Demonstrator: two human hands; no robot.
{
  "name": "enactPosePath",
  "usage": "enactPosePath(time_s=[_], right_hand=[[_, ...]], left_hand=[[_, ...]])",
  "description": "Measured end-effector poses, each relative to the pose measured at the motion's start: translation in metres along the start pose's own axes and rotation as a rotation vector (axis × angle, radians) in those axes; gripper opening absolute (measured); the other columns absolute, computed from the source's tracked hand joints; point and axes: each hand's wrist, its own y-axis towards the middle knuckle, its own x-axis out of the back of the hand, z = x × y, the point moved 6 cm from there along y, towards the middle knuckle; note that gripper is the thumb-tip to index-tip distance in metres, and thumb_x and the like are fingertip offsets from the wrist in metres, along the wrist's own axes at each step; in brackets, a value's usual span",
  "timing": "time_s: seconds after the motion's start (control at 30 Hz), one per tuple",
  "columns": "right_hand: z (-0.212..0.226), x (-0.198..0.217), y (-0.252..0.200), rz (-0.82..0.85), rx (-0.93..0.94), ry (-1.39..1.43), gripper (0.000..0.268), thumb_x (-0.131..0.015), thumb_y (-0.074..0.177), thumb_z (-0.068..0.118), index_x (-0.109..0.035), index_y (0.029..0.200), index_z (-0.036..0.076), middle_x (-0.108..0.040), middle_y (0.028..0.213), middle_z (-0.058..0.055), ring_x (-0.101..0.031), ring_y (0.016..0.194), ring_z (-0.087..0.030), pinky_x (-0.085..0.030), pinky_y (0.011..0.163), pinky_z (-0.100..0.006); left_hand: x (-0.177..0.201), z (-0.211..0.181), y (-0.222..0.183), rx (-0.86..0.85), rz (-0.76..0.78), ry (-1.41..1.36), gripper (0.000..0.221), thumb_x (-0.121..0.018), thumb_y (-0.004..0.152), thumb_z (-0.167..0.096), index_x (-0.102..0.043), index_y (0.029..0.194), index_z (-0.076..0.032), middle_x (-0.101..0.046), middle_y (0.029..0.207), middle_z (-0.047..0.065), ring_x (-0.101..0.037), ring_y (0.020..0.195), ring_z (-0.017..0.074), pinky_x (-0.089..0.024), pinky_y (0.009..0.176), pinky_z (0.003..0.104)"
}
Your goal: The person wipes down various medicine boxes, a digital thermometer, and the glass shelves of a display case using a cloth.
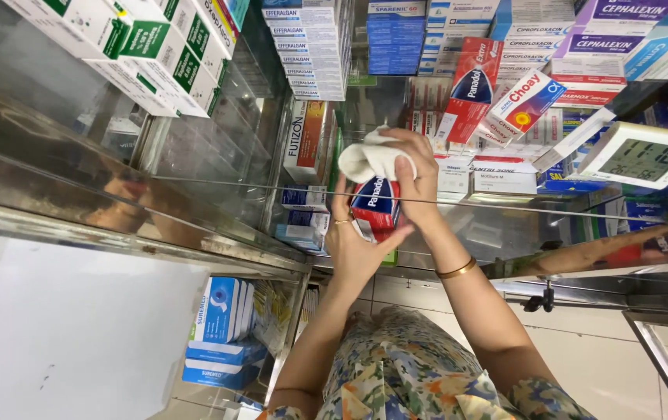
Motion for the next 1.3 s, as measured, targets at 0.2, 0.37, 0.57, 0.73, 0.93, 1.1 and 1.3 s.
enactPosePath(time_s=[0.2, 0.37, 0.57, 0.73, 0.93, 1.1, 1.3], right_hand=[[-0.106, -0.004, -0.045, -0.344, -0.467, 0.675, 0.04, -0.043, 0.113, 0.032, -0.059, 0.131, 0.0, -0.065, 0.126, -0.018, -0.062, 0.117, -0.024, -0.049, 0.106, -0.038], [-0.101, -0.017, -0.059, -0.1, -0.821, 0.707, 0.051, -0.036, 0.112, 0.041, -0.056, 0.132, -0.001, -0.067, 0.11, -0.016, -0.066, 0.097, -0.021, -0.053, 0.09, -0.038], [-0.112, -0.035, -0.141, 0.1, -0.653, 0.201, 0.058, -0.039, 0.113, 0.042, -0.066, 0.127, -0.007, -0.074, 0.118, -0.02, -0.066, 0.108, -0.028, -0.051, 0.101, -0.039], [-0.014, -0.065, -0.114, 0.139, -0.545, 0.369, 0.072, -0.038, 0.11, 0.049, -0.022, 0.159, -0.001, -0.026, 0.167, -0.019, -0.023, 0.155, -0.03, -0.018, 0.125, -0.039], [-0.028, -0.063, -0.044, 0.111, -0.303, 0.594, 0.079, -0.032, 0.111, 0.06, -0.028, 0.162, 0.001, -0.024, 0.171, -0.02, -0.025, 0.159, -0.028, -0.02, 0.131, -0.04], [-0.112, -0.079, -0.076, -0.011, -1.11, 0.963, 0.052, -0.042, 0.11, 0.043, -0.055, 0.137, 0.001, -0.067, 0.119, -0.017, -0.067, 0.1, -0.026, -0.056, 0.086, -0.043], [-0.059, -0.064, -0.095, 0.089, -0.389, 0.49, 0.036, -0.044, 0.113, 0.024, -0.052, 0.134, -0.004, -0.061, 0.128, -0.012, -0.058, 0.113, -0.02, -0.046, 0.094, -0.03]], left_hand=[[-0.011, 0.045, -0.015, 0.051, -0.003, -0.199, 0.107, -0.079, 0.068, -0.007, -0.028, 0.161, -0.007, -0.06, 0.143, 0.026, -0.066, 0.127, 0.033, -0.057, 0.106, 0.043], [-0.006, 0.099, -0.003, 0.178, 0.083, -0.767, 0.109, -0.079, 0.069, -0.005, -0.021, 0.161, -0.012, -0.045, 0.149, 0.025, -0.055, 0.133, 0.0323, -0.06, 0.106, 0.048], [0.007, 0.141, -0.014, 0.258, -0.318, -0.573, 0.081, -0.067, 0.101, -0.029, -0.025, 0.167, -0.008, -0.038, 0.167, 0.017, -0.041, 0.154, 0.0282, -0.035, 0.13, 0.046], [-0.014, 0.123, -0.021, 0.075, 0.003, -0.792, 0.099, -0.064, 0.098, -0.059, -0.017, 0.172, -0.013, -0.035, 0.169, 0.014, -0.041, 0.154, 0.0268, -0.038, 0.126, 0.042], [-0.029, 0.139, -0.029, 0.415, -0.031, -0.479, 0.085, -0.066, 0.097, -0.029, -0.024, 0.169, -0.009, -0.061, 0.139, 0.022, -0.064, 0.116, 0.0309, -0.06, 0.092, 0.038], [-0.019, 0.077, -0.008, 0.106, 0.011, -0.281, 0.095, -0.076, 0.091, -0.011, -0.016, 0.165, -0.011, -0.055, 0.147, 0.02, -0.067, 0.121, 0.0279, -0.059, 0.097, 0.037], [-0.008, 0.101, 0.016, 0.205, -0.092, -0.418, 0.105, -0.085, 0.079, -0.001, -0.024, 0.163, -0.01, -0.041, 0.16, 0.023, -0.055, 0.135, 0.0298, -0.055, 0.106, 0.041]])
